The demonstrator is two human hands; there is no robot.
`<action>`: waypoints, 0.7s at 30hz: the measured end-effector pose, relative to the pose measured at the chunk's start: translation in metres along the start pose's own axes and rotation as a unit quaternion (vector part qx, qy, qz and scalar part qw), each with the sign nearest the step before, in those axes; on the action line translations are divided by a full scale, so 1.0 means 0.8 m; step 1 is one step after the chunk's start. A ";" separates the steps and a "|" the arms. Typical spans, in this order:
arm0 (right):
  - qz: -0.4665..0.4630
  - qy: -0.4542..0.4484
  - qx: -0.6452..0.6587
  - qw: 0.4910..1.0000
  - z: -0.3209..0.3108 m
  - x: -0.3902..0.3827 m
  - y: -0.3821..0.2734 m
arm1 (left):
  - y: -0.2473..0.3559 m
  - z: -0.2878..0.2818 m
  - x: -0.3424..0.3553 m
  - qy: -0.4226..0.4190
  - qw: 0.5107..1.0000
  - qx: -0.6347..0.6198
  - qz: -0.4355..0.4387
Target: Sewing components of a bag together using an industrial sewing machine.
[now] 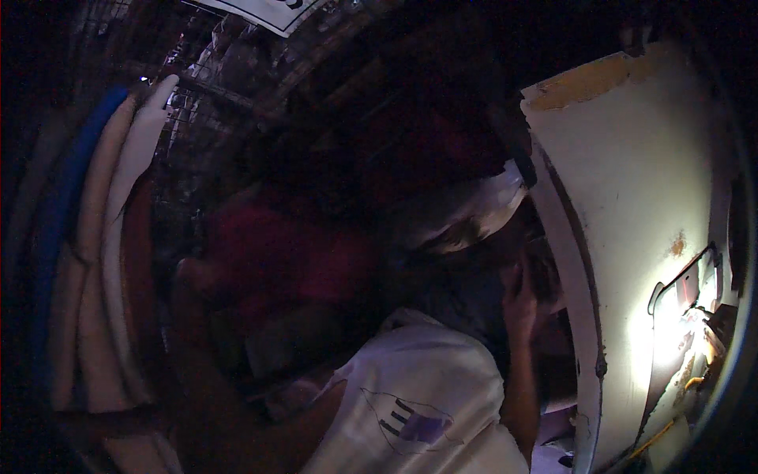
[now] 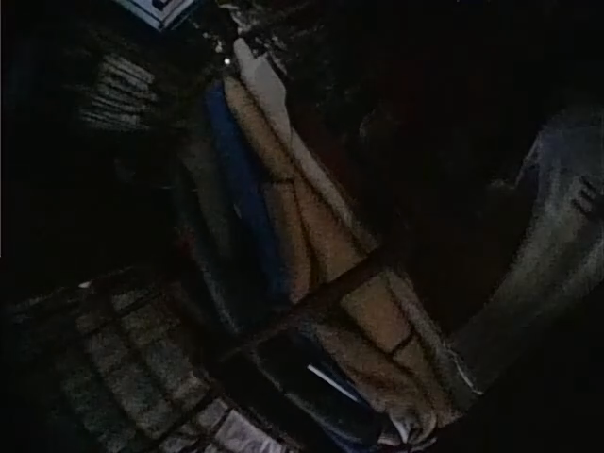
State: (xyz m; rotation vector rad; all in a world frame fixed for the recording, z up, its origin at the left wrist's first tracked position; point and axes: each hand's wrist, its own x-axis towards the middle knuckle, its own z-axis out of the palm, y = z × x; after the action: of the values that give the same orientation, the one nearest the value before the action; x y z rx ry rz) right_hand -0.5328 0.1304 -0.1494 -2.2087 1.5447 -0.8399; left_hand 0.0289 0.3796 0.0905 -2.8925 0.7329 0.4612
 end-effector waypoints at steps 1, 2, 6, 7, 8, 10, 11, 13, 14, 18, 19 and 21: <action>0.020 -0.012 -0.003 1.000 -0.002 0.000 -0.003 | -0.001 0.001 0.004 0.001 1.000 0.000 0.006; 0.001 -0.012 -0.008 1.000 -0.006 0.002 -0.005 | -0.002 0.001 0.005 0.011 1.000 0.004 0.005; 0.051 -0.070 0.064 0.994 -0.015 0.003 -0.018 | 0.001 0.003 0.027 0.026 0.999 0.014 0.028; 0.026 -0.037 0.022 0.999 -0.016 0.003 -0.021 | 0.002 0.002 0.034 0.032 0.999 0.016 0.037; -0.005 -0.035 0.018 0.999 -0.016 0.004 -0.023 | 0.004 0.003 0.041 0.038 0.998 0.018 0.046; 0.166 -0.122 0.160 0.965 -0.016 0.005 -0.028 | 0.012 0.002 0.058 0.052 0.996 0.026 0.071; 0.223 -0.148 0.201 0.942 -0.015 0.005 -0.030 | 0.018 0.003 0.068 0.058 0.994 0.030 0.084; 0.188 -0.130 0.157 0.961 -0.014 0.009 -0.031 | 0.035 0.008 0.088 0.065 0.990 0.043 0.119; 0.212 -0.135 0.183 0.950 -0.013 0.011 -0.031 | 0.046 0.015 0.097 0.062 0.987 0.051 0.142; -0.015 -0.050 -0.069 0.996 -0.012 0.016 -0.026 | 0.084 0.077 0.122 -0.012 0.971 0.109 0.211; -0.038 -0.031 -0.078 0.996 -0.012 0.018 -0.026 | 0.088 0.096 0.125 -0.051 0.970 0.126 0.201; -0.030 -0.031 -0.084 0.995 -0.012 0.020 -0.026 | 0.092 0.130 0.136 -0.160 0.955 0.182 0.172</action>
State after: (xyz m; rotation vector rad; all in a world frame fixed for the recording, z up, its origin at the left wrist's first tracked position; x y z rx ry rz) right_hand -0.5195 0.1240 -0.1256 -2.3858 1.5799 -0.6713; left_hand 0.0573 0.2867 -0.0461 -2.2821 1.1289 0.7220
